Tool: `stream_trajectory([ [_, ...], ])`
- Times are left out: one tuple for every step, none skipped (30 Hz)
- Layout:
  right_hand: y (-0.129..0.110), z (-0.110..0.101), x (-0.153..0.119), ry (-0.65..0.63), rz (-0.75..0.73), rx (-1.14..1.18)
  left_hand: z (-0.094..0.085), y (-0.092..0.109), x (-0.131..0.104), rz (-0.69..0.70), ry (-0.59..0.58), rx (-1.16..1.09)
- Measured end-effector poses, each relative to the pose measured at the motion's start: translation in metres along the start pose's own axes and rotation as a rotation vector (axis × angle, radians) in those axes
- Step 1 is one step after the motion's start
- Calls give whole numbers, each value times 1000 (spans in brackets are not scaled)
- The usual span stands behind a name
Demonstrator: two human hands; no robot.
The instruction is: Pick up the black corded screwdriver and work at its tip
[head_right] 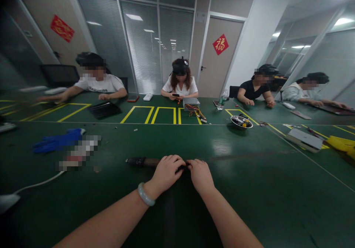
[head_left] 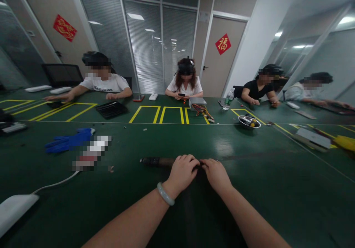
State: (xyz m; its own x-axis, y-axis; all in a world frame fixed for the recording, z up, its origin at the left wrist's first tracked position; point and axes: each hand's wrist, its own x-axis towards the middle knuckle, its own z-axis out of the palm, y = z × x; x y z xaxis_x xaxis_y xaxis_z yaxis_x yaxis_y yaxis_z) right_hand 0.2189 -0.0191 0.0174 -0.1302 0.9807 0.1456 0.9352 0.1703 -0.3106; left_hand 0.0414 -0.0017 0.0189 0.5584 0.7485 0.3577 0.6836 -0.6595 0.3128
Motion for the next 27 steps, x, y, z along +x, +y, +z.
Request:
stream_trajectory([
  [-1,0,1,-15,-1,-8,0,0,0,1,-1,2],
  [-2,0,2,-31,0,-18,0,0,0,4,-3,4],
  [-3,-1,3,-46,3,-32,-1,0,0,7,-6,5],
  [-4,-1,4,-59,10,-51,-1,-1,-1,10,-10,5],
  [-6,-1,6,-72,21,-75,-2,0,-1,10,-14,6],
  [-7,-2,6,-85,36,-101,-2,0,-1,8,-17,7],
  [-8,-2,7,-98,50,-124,-3,0,-1,6,-20,7],
  [-9,-2,8,-103,62,-143,-3,0,-1,6,-23,3],
  [-10,-2,8,-100,73,-155,-4,0,-1,9,-22,-5],
  [-10,-2,7,-94,81,-159,-5,1,-1,16,-18,-16],
  [-10,-1,7,-86,85,-156,-6,1,-2,25,-8,-30],
  [-10,-1,7,-80,90,-150,-8,2,-2,37,4,-43],
  [-10,-1,6,-79,93,-143,-10,2,-2,47,19,-53],
  [-9,-1,6,-84,93,-135,-12,3,-3,56,32,-58],
  [-9,-2,6,-92,90,-127,-14,3,-3,62,43,-61],
  [-8,-3,6,-99,83,-118,-17,4,-4,68,51,-62],
  [-6,-5,6,-104,76,-108,-19,4,-4,71,58,-64],
  [-3,-8,6,-104,76,-98,-20,5,-5,73,66,-67],
  [3,-11,6,-101,85,-90,-22,5,-5,74,73,-70],
  [13,-15,6,-98,107,-86,-23,4,-5,75,79,-73],
  [27,-19,6,-97,143,-85,-23,4,-6,74,84,-77],
  [46,-24,5,-99,186,-86,-23,4,-6,73,88,-81],
  [69,-30,3,-105,234,-86,-23,3,-6,71,91,-87],
  [97,-36,-1,-113,281,-83,-22,3,-6,69,91,-92],
  [127,-44,-7,-117,322,-74,-21,2,-6,69,88,-96],
  [159,-52,-16,-113,365,-61,-20,2,-6,69,83,-96],
  [191,-62,-28,-106,406,-51,-19,2,-6,70,75,-93],
])
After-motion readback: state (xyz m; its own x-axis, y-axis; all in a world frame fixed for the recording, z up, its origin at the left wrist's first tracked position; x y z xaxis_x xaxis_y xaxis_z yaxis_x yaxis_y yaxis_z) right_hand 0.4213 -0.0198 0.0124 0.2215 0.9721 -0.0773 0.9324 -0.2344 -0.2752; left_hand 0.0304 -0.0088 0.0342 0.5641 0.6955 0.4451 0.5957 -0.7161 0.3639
